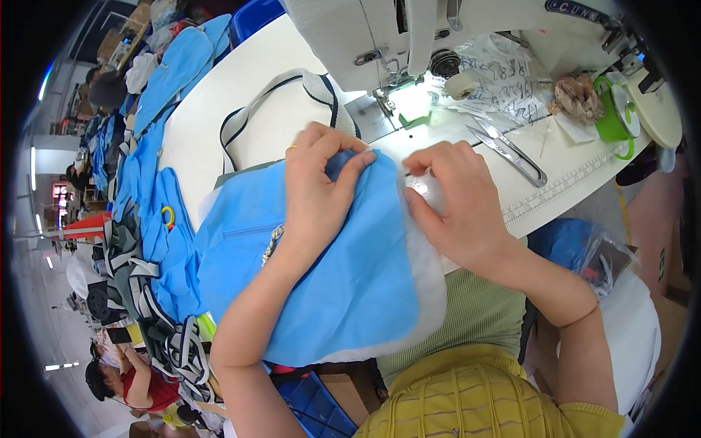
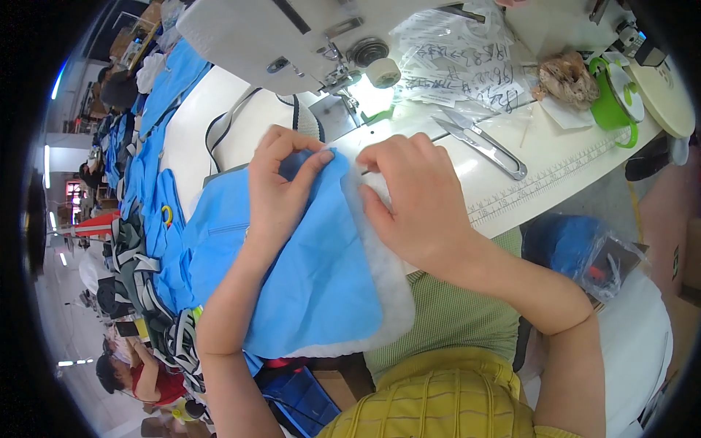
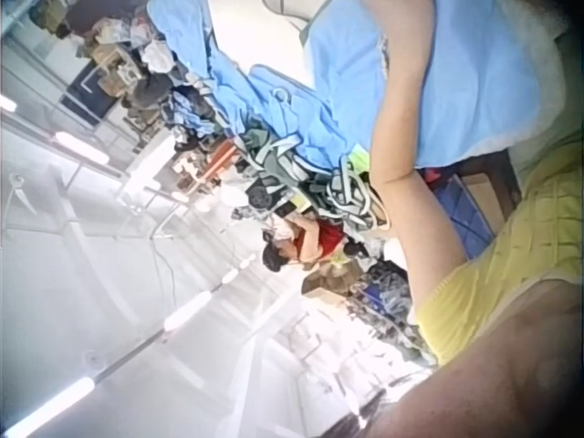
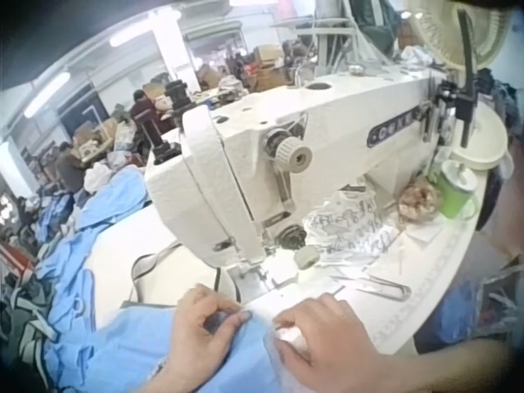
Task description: The person is sewing fabric panels and batting together using an industrial sewing machine.
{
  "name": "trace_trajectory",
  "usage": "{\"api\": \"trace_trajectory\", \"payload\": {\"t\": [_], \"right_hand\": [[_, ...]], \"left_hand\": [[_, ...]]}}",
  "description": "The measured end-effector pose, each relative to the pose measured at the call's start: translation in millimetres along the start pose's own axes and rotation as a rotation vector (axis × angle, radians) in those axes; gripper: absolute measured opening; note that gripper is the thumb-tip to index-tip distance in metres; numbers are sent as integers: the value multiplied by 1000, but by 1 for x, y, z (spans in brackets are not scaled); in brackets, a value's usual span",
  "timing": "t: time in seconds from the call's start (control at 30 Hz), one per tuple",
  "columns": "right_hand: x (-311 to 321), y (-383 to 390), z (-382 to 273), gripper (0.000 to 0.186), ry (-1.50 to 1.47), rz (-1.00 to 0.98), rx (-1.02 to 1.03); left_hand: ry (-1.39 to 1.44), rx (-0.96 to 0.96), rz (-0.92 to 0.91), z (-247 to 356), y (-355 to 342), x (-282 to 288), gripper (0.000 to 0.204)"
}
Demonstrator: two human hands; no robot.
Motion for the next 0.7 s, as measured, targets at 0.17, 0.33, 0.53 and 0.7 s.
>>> {"api": "trace_trajectory", "payload": {"t": [0.17,0.33,0.53,0.7], "right_hand": [[-3,-4,6,24,-1,-13,46],[-3,-11,8,11,-12,-76,64],[-2,-22,16,10,-194,51,-143],[-10,-18,22,14,-445,-20,-277]], "left_hand": [[292,-171,144,3,1,18,14],[437,-127,137,-15,7,32,12],[825,-11,-393,-20,14,31,9],[506,54,-283,3,3,13,16]]}}
Point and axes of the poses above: each hand's wrist, its own y-axis away from the middle knuckle, its own x-axis out of the back of the hand, z = x × y, the point moved 5 cm from there along -y, towards the middle knuckle, and after that the axes turned 7 degrees about -y, right-handed, at the moved point
